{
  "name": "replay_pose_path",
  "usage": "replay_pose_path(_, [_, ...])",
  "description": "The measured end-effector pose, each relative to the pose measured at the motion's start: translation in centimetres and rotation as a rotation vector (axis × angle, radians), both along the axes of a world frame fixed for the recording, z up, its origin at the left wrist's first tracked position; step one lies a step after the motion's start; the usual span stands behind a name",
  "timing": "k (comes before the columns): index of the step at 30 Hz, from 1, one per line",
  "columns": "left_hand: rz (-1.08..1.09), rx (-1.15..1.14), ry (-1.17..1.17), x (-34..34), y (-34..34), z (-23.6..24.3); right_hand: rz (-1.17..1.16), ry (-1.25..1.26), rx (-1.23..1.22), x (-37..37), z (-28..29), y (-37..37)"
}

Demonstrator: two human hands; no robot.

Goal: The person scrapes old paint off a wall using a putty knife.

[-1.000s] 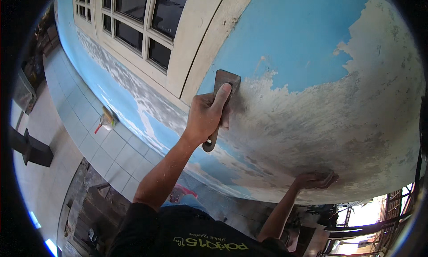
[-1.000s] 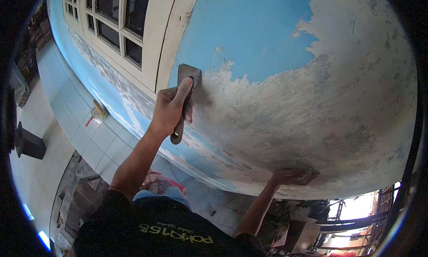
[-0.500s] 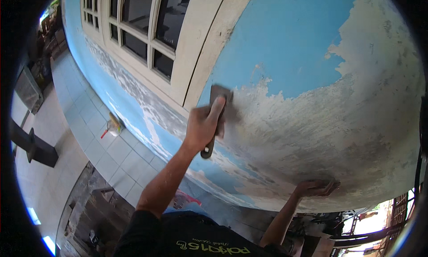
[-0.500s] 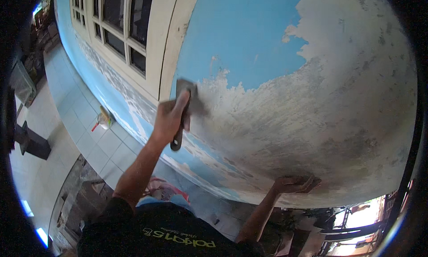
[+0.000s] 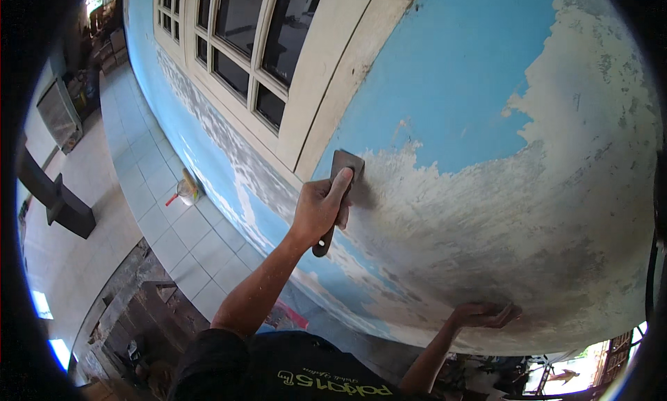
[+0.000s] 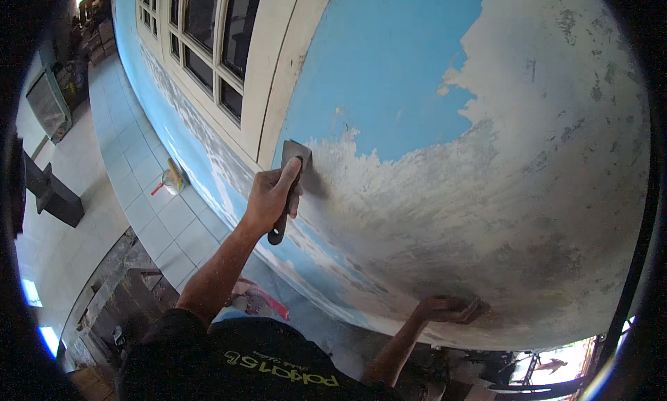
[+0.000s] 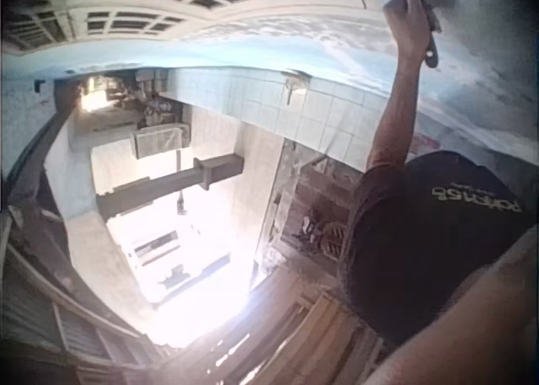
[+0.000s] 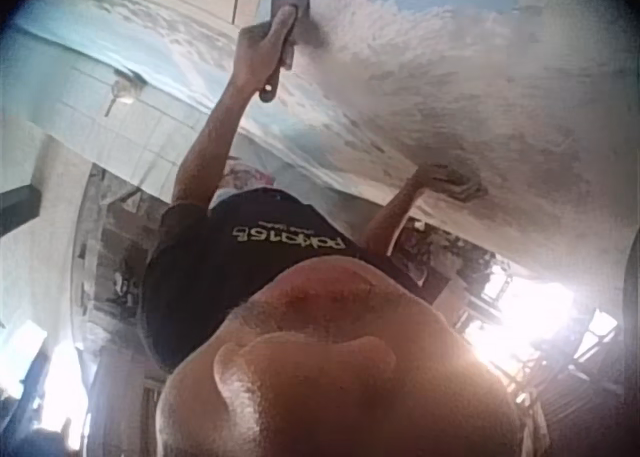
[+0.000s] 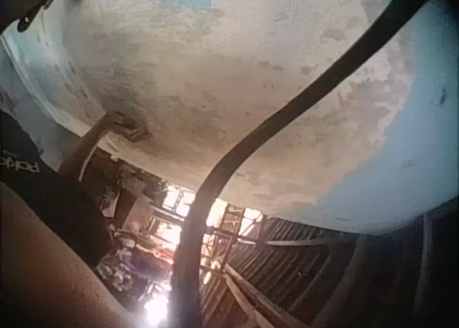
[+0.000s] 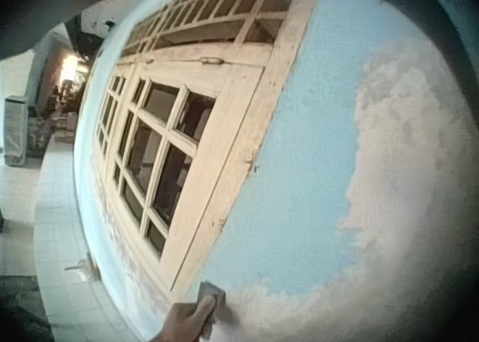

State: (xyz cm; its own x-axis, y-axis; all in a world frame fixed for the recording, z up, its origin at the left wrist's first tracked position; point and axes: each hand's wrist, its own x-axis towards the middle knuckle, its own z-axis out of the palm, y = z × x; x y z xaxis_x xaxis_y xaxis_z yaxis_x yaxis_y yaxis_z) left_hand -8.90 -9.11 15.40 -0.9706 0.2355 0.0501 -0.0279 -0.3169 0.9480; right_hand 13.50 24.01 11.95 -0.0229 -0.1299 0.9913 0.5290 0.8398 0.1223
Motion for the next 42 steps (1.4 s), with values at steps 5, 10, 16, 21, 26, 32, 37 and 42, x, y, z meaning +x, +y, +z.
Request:
replay_pose_path(5, [0.006,0.022,-0.046,1.1,0.0,0.5,-0.041,0.028,-0.060,0.4,0.1,-0.2])
replay_pose_path(10, [0.044,-0.051,0.008,0.3,-0.2,1.1,-0.019,-0.038,-0.021,0.7,0.2,-0.4])
replay_pose_path(16, [0.025,-0.046,-0.060,2.8,0.4,1.3,0.002,-0.016,-0.110,0.8,-0.1,-1.0])
replay_pose_path(21, [0.132,-0.068,0.013,0.3,-0.5,3.6,0.004,-0.003,-0.085,0.9,-0.5,-0.3])
replay_pose_path(26, [0.023,-0.056,-0.074,3.3,1.4,0.9,-0.011,0.015,-0.059,0.3,0.0,-0.9])
replay_pose_path(32, [0.050,0.008,-0.065,1.4,0.9,2.2,0.070,0.012,-0.043,0.8,0.0,-0.8])
replay_pose_path(37, [0.032,-0.057,-0.052,3.5,2.2,0.3,0.093,0.014,-0.050,1.1,-0.8,0.3])
replay_pose_path(42, [0.112,0.009,-0.058,1.8,1.7,2.3,0.134,0.002,-0.075,1.1,-0.9,0.2])
